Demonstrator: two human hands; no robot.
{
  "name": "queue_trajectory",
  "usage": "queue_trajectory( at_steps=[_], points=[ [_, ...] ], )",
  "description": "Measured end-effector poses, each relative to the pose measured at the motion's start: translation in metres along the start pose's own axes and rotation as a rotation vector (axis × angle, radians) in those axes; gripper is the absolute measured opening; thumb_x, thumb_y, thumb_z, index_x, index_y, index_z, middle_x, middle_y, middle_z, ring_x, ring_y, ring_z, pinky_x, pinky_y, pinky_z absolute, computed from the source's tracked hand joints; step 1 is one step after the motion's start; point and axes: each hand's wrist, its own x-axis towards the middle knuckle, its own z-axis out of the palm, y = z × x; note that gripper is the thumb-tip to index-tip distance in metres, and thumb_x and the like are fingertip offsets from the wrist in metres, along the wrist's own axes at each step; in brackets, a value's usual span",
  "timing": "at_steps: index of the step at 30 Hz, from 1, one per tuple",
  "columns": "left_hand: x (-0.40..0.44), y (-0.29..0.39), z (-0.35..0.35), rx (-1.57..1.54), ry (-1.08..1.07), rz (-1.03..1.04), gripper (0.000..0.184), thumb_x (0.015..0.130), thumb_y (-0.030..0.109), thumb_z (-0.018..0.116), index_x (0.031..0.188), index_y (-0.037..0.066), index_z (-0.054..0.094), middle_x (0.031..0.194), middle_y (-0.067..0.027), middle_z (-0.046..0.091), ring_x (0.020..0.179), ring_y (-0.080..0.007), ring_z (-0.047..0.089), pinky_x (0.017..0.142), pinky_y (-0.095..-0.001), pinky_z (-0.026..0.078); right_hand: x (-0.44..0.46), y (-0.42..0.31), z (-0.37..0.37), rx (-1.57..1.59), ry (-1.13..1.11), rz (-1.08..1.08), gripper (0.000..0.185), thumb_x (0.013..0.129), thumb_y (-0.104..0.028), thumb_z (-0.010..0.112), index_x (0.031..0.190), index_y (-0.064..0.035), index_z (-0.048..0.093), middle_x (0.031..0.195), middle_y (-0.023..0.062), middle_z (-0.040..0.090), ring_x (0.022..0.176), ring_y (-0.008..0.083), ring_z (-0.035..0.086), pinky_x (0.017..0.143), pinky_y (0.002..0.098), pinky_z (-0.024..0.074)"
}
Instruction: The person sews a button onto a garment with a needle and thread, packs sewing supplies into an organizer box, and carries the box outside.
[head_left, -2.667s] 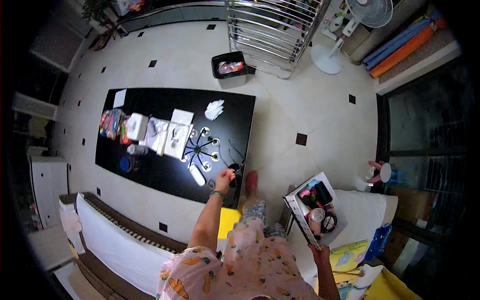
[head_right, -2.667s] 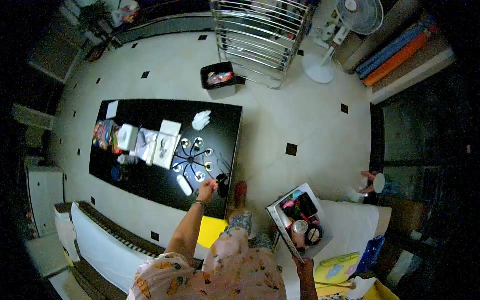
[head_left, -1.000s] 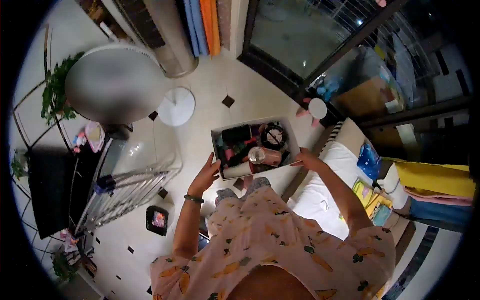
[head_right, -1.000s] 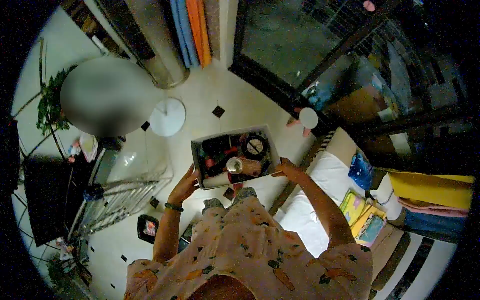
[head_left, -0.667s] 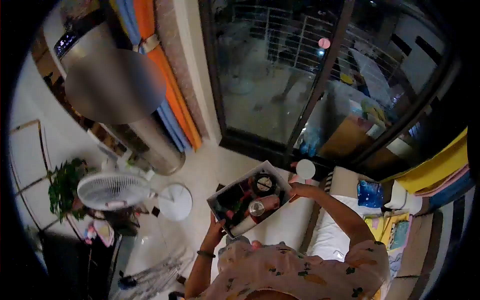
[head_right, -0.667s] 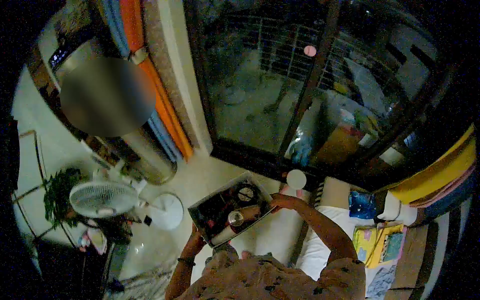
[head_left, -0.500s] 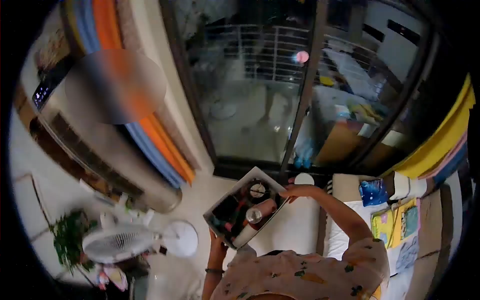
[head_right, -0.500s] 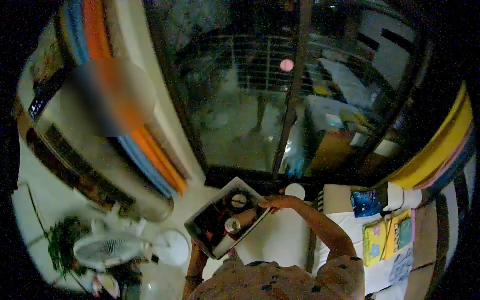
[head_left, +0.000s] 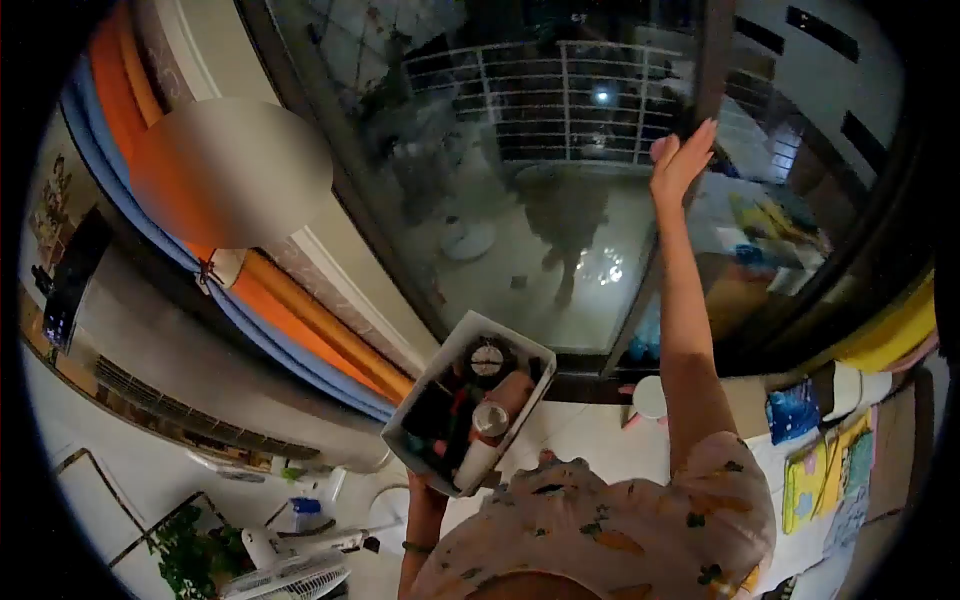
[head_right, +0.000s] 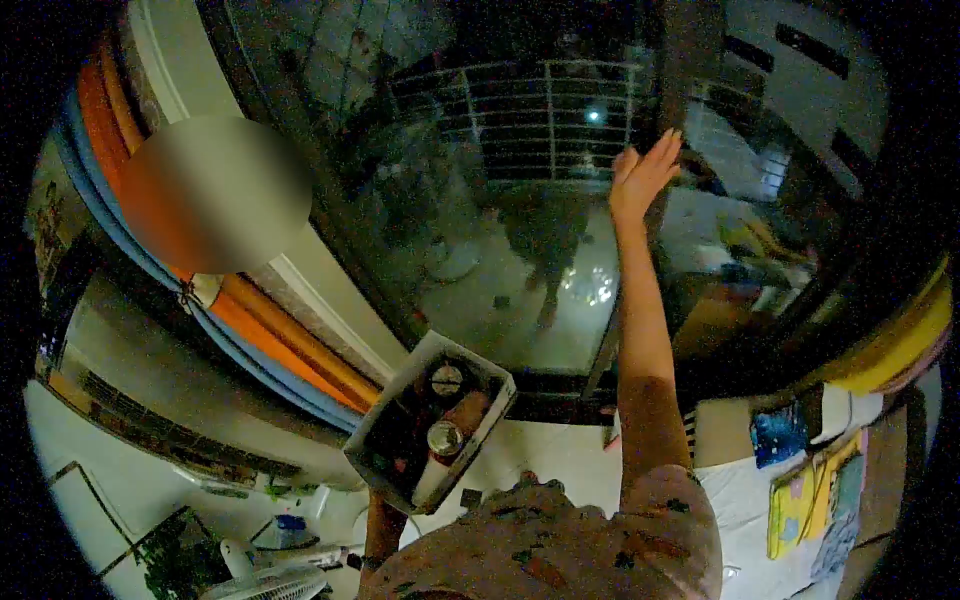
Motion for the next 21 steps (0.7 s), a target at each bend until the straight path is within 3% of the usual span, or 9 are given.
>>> queue_trajectory(
  at_steps=[5,8,12,13,14,15,18,21],
  points=[
    [0.058,0.043,0.022,-0.048,0.059,0.072,0.060,0.083,0.033,0.064,0.133,0.013,0.040,0.123,-0.0046,0.052,0.111,-0.0225,0.052,0.094,-0.0389,0.045,0.003,0.025,0.070,-0.317,0.164,-0.026,0.060,0.090,-0.024,0.053,0.139,0.0018,0.030,0.145,0.0194,0.031,0.133,0.0401,0.027,0.108,0.0519,0.0219],
    [0.101,0.038,-0.039,-0.272,-0.076,0.084,0.058,0.086,0.036,0.063,0.133,0.009,0.042,0.124,-0.0035,0.052,0.112,-0.0211,0.051,0.096,-0.0381,0.043,0.010,0.038,0.066,-0.249,0.258,-0.219,0.053,0.094,-0.026,0.048,0.138,0.0004,0.033,0.143,0.0197,0.035,0.130,0.0405,0.033,0.107,0.0514,0.0245],
    [0.128,0.078,-0.025,0.078,-0.070,0.253,0.061,0.086,0.039,0.063,0.133,0.007,0.041,0.123,-0.0029,0.053,0.113,-0.0207,0.051,0.099,-0.0382,0.041,0.007,0.033,0.070,-0.248,0.284,-0.340,0.046,0.096,-0.027,0.045,0.133,0.0002,0.040,0.139,0.0195,0.040,0.126,0.0432,0.037,0.104,0.0512,0.0303],
    [0.126,0.080,-0.040,0.202,0.022,0.126,0.056,0.089,0.041,0.058,0.130,0.006,0.043,0.102,-0.0025,0.057,0.091,-0.0159,0.053,0.081,-0.0324,0.043,0.007,0.034,0.069,-0.301,0.270,-0.327,0.042,0.094,-0.017,0.050,0.130,0.0021,0.043,0.135,0.0206,0.044,0.125,0.0415,0.039,0.104,0.0480,0.0310],
    [0.125,0.084,-0.051,0.318,0.098,-0.011,0.052,0.092,0.043,0.053,0.126,0.004,0.045,0.081,-0.0020,0.062,0.069,-0.0111,0.055,0.064,-0.0265,0.046,0.007,0.034,0.069,-0.313,0.258,-0.328,0.042,0.094,-0.017,0.050,0.130,0.0021,0.043,0.135,0.0206,0.044,0.125,0.0415,0.039,0.104,0.0480,0.0310],
    [0.131,0.085,-0.056,0.136,-0.005,0.008,0.057,0.089,0.041,0.058,0.131,0.006,0.041,0.105,-0.0034,0.056,0.094,-0.0160,0.051,0.084,-0.0323,0.041,0.007,0.033,0.069,-0.307,0.248,-0.333,0.041,0.094,-0.017,0.050,0.129,0.0022,0.043,0.135,0.0204,0.044,0.125,0.0415,0.039,0.104,0.0480,0.0309],
    [0.144,0.088,-0.069,0.093,-0.032,-0.016,0.060,0.088,0.042,0.059,0.133,0.007,0.039,0.110,-0.0036,0.054,0.098,-0.0168,0.050,0.087,-0.0331,0.040,0.011,0.043,0.064,-0.293,0.256,-0.343,0.044,0.088,-0.013,0.057,0.130,-0.0035,0.046,0.137,0.0170,0.043,0.126,0.0411,0.037,0.104,0.0489,0.0326],
    [0.150,0.088,-0.082,0.074,-0.007,-0.022,0.064,0.087,0.043,0.060,0.134,0.007,0.037,0.114,-0.0039,0.052,0.103,-0.0175,0.050,0.091,-0.0339,0.040,0.013,0.054,0.061,-0.342,0.224,-0.321,0.038,0.095,-0.019,0.047,0.131,-0.0076,0.047,0.137,0.0145,0.043,0.127,0.0390,0.037,0.104,0.0490,0.0322]
  ],
)
